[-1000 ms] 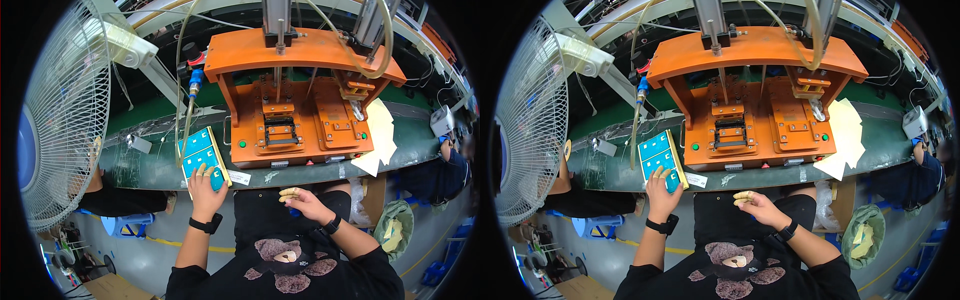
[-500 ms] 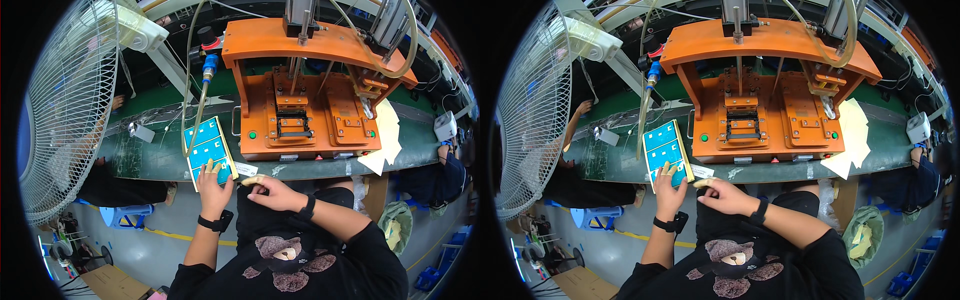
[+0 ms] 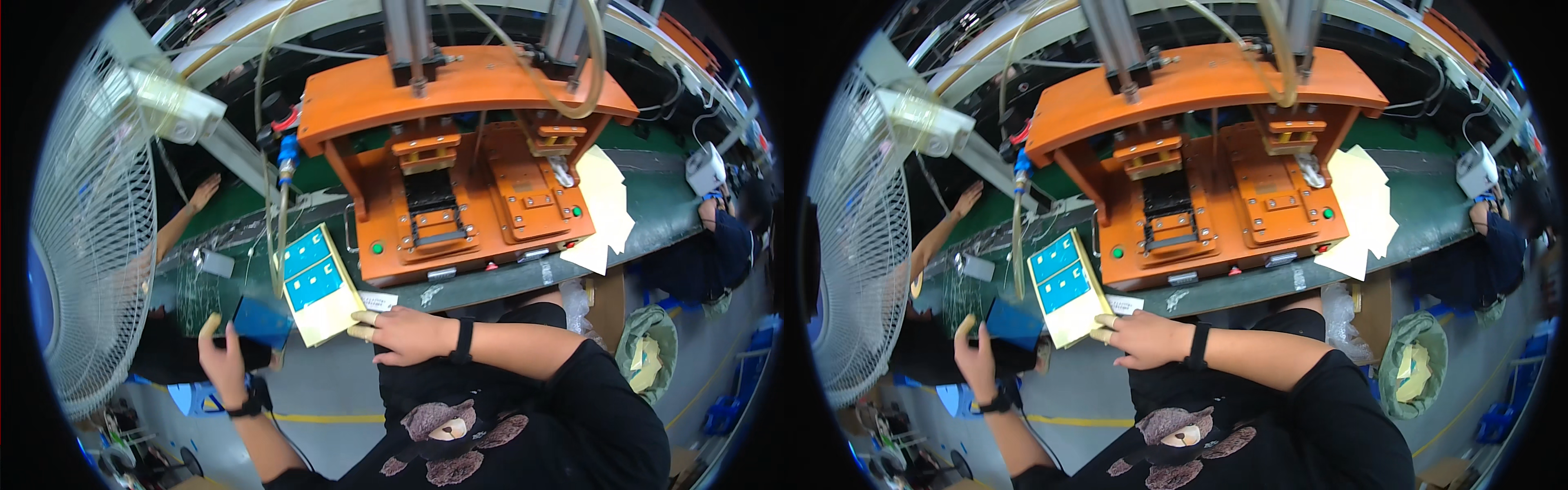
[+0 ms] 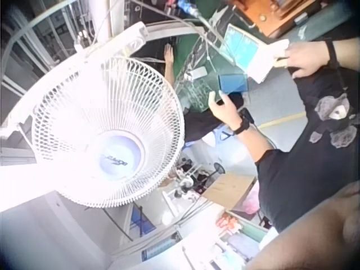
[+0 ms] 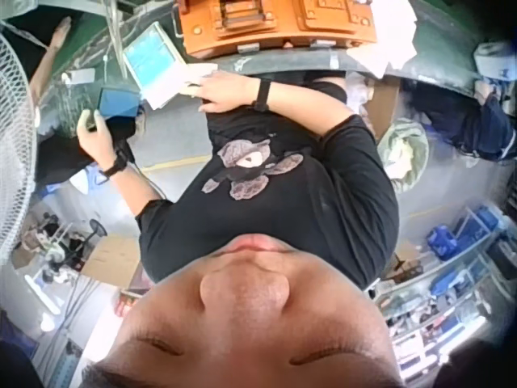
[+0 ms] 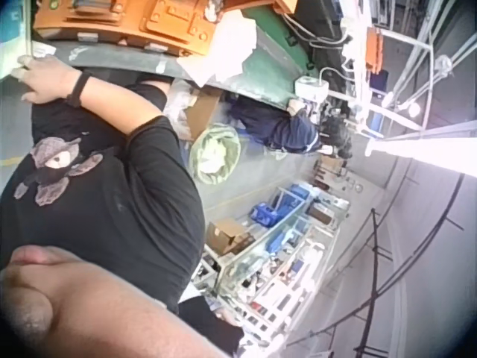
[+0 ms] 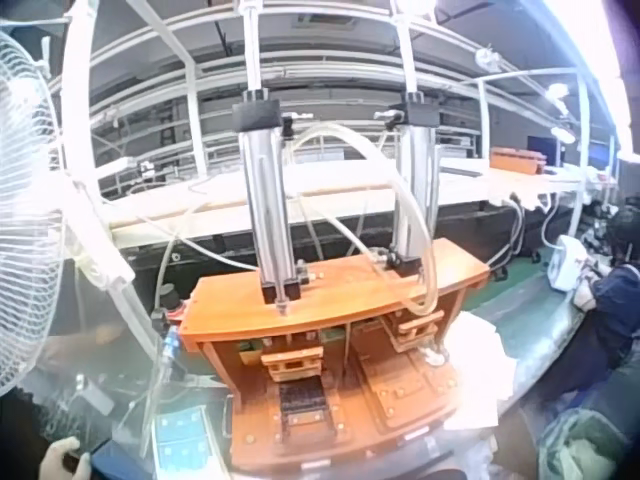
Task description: Manually assembling plastic components for electronic products using a pneumatic press.
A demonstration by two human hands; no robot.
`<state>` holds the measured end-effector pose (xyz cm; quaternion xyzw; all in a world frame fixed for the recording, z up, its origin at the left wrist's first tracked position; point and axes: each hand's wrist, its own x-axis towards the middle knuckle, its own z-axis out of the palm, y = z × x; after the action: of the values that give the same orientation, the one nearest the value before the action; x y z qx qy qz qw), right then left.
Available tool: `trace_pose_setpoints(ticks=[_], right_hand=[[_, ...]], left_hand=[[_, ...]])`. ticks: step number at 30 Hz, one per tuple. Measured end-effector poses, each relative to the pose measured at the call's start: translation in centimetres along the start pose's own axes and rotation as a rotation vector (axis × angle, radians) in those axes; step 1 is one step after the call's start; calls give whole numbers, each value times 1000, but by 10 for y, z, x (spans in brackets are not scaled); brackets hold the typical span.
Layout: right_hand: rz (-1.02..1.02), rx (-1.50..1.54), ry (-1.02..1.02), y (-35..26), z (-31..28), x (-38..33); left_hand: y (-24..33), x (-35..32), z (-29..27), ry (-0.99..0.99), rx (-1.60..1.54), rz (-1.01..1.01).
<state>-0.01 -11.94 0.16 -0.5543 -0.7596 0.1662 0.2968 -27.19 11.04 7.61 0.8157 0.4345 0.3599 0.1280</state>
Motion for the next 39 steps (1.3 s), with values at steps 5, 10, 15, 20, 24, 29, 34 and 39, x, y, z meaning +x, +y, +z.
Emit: trace_pose_setpoints(ticks=[5, 10, 15, 20, 24, 29, 34, 39], right_hand=[[56, -405, 581, -17, -98, -42], [229, -678, 607, 17, -142, -60], [74, -564, 638, 5, -197, -69], [379, 415, 1097, -27, -230, -176], [402, 733, 1645, -10, -236, -299], [486, 926, 1919, 100, -206, -438], [550, 1077, 2020, 254, -231, -419], [903, 1108, 1675, 357, -287, -351]], left_hand=[[56, -50, -54, -313, -115, 53], [131, -54, -5, -769, -314, 381], [198, -16, 88, -668, -445, 664], [234, 36, 149, -619, -302, 704], [253, 75, 193, -690, -143, 628], [257, 100, 235, -681, 161, 625], [177, 139, 294, -782, 34, 537], [187, 136, 310, -727, -421, 511]])
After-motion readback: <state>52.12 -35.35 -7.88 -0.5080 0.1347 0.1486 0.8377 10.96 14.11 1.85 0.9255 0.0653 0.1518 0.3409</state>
